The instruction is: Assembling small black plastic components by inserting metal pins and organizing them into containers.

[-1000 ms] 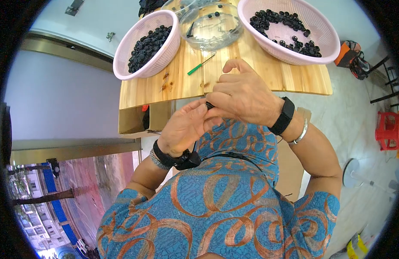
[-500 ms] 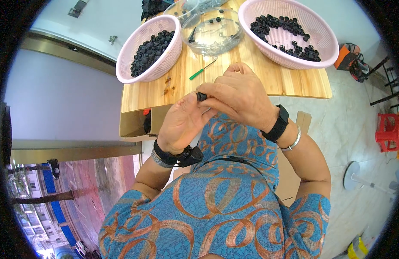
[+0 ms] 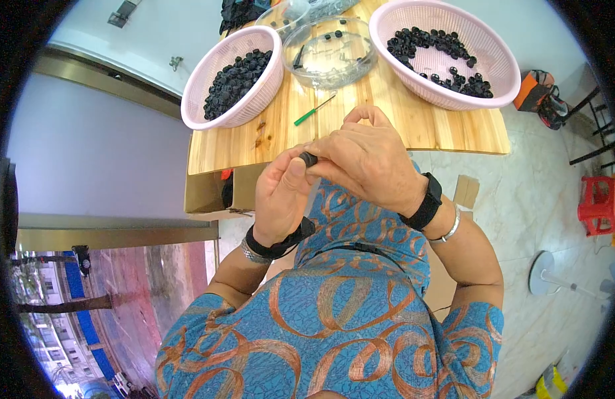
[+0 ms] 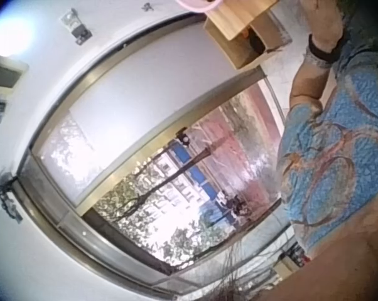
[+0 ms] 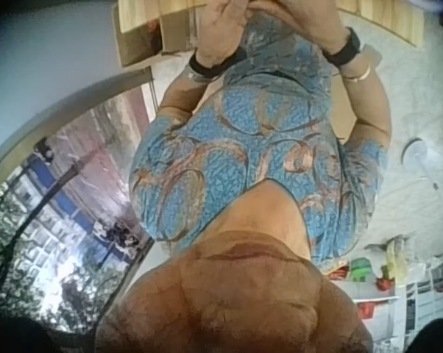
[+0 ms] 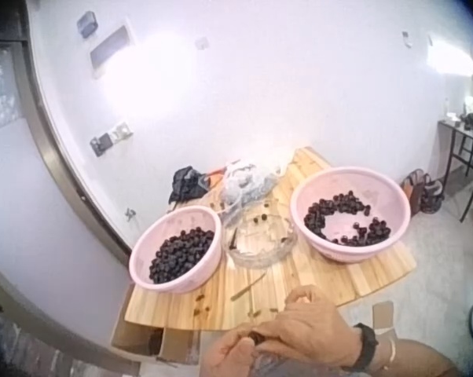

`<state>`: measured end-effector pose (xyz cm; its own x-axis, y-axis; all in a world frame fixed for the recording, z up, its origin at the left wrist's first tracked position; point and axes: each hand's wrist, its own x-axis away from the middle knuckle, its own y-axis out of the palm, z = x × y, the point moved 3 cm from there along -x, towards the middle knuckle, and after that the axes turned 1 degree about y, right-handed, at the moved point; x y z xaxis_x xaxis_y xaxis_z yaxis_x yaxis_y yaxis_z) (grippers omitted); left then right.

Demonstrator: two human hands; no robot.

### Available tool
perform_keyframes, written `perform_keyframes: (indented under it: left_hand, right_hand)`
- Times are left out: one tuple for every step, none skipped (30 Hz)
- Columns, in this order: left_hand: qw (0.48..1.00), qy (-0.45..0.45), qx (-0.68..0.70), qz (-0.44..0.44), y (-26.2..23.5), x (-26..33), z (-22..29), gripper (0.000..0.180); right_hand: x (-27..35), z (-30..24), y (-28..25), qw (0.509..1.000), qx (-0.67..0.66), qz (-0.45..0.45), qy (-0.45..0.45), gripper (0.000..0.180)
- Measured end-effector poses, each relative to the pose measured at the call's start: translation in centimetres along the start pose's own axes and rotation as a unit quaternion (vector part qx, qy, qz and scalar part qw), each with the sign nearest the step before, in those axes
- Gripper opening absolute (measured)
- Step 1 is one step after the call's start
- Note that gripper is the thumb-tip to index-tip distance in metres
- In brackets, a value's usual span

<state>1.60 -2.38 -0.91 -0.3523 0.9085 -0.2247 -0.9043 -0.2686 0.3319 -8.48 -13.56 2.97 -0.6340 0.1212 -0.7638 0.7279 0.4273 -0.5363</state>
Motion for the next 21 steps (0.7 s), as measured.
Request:
perform_keyframes:
  left_hand:
    - [1.000, 0.001, 0.000, 0.000, -0.1, 0.0, -0.1, 0.036]
    - [1.000, 0.014, -0.011, -0.004, -0.2, 0.1, -0.1, 0.036]
    - [0.999, 0.027, -0.023, -0.007, -0.2, 0.1, 0.0, 0.036]
    - [0.999, 0.028, -0.023, -0.007, -0.1, 0.1, 0.0, 0.036]
    - [0.999, 0.038, -0.027, -0.004, -0.1, 0.0, 0.2, 0.034]
    - [0.998, 0.049, -0.030, -0.002, 0.0, 0.0, 0.3, 0.033]
    - [0.998, 0.050, -0.030, -0.002, -0.1, 0.0, 0.3, 0.033]
    - [0.998, 0.052, -0.033, 0.006, -0.2, -0.1, 0.3, 0.032]
    - [0.998, 0.054, -0.035, 0.013, -0.3, -0.2, 0.3, 0.032]
    - [0.998, 0.056, -0.035, 0.012, -0.4, -0.3, 0.4, 0.032]
    - [0.999, 0.032, -0.012, 0.014, -0.4, -0.4, 0.3, 0.030]
    - [1.000, 0.008, 0.010, 0.019, -0.6, -0.4, 0.2, 0.029]
    - [1.000, 0.010, 0.009, 0.020, -0.8, -0.4, 0.3, 0.029]
    - [0.999, -0.010, 0.043, 0.029, -0.9, -0.3, 0.2, 0.027]
    - [0.996, -0.032, 0.077, 0.035, -1.0, -0.2, 0.1, 0.026]
    - [0.996, -0.032, 0.077, 0.035, -1.3, -0.1, 0.0, 0.026]
    - [0.998, -0.004, 0.054, 0.019, -1.6, 0.0, -0.1, 0.026]
    - [0.999, 0.023, 0.030, 0.003, -1.8, -0.1, 0.1, 0.025]
    - [0.999, 0.024, 0.030, 0.003, -1.9, -0.2, 0.2, 0.025]
    - [0.997, 0.073, -0.016, -0.023, -1.9, -0.4, 0.5, 0.025]
    - [0.990, 0.122, -0.061, -0.048, -1.8, -0.5, 0.9, 0.025]
  right_hand:
    - [0.0, 0.0, 0.0, 1.000, -0.002, -0.009, 0.000, 0.020]
    - [-0.1, -0.1, 0.0, 1.000, -0.001, -0.009, -0.001, 0.020]
    - [-0.2, -0.2, 0.0, 1.000, -0.004, -0.011, 0.000, 0.020]
    - [-0.2, -0.2, 0.1, 1.000, -0.006, -0.014, 0.001, 0.020]
    - [-0.3, -0.2, 0.1, 1.000, -0.005, -0.014, 0.000, 0.020]
    - [-0.3, -0.1, 0.3, 1.000, -0.018, -0.015, 0.008, 0.021]
    - [-0.3, 0.0, 0.5, 0.999, -0.030, -0.015, 0.015, 0.021]
    - [-0.1, 0.1, 0.7, 0.999, -0.030, -0.016, 0.014, 0.021]
    - [0.1, 0.4, 1.1, 0.998, -0.051, -0.011, 0.034, 0.023]
    - [0.3, 0.7, 1.3, 0.996, -0.073, -0.007, 0.054, 0.024]
    - [0.4, 0.7, 1.3, 0.996, -0.071, -0.007, 0.052, 0.024]
    - [0.6, 0.8, 1.6, 0.986, -0.134, -0.011, 0.096, 0.027]
    - [0.7, 0.9, 1.8, 0.971, -0.196, -0.016, 0.139, 0.030]
    - [0.8, 0.8, 1.9, 0.971, -0.196, -0.017, 0.138, 0.030]
    - [0.9, 0.7, 2.0, 0.949, -0.263, -0.022, 0.170, 0.031]
    - [1.1, 0.7, 2.1, 0.922, -0.329, -0.028, 0.201, 0.032]
    - [1.2, 0.5, 2.3, 0.922, -0.329, -0.028, 0.201, 0.032]
    - [1.3, 0.5, 2.6, 0.884, -0.403, -0.025, 0.236, 0.032]
    - [1.5, 0.5, 3.0, 0.838, -0.474, -0.021, 0.269, 0.032]
    - [1.6, 0.6, 3.2, 0.838, -0.474, -0.021, 0.269, 0.032]
    - [1.8, 0.7, 3.4, 0.826, -0.500, -0.020, 0.261, 0.030]
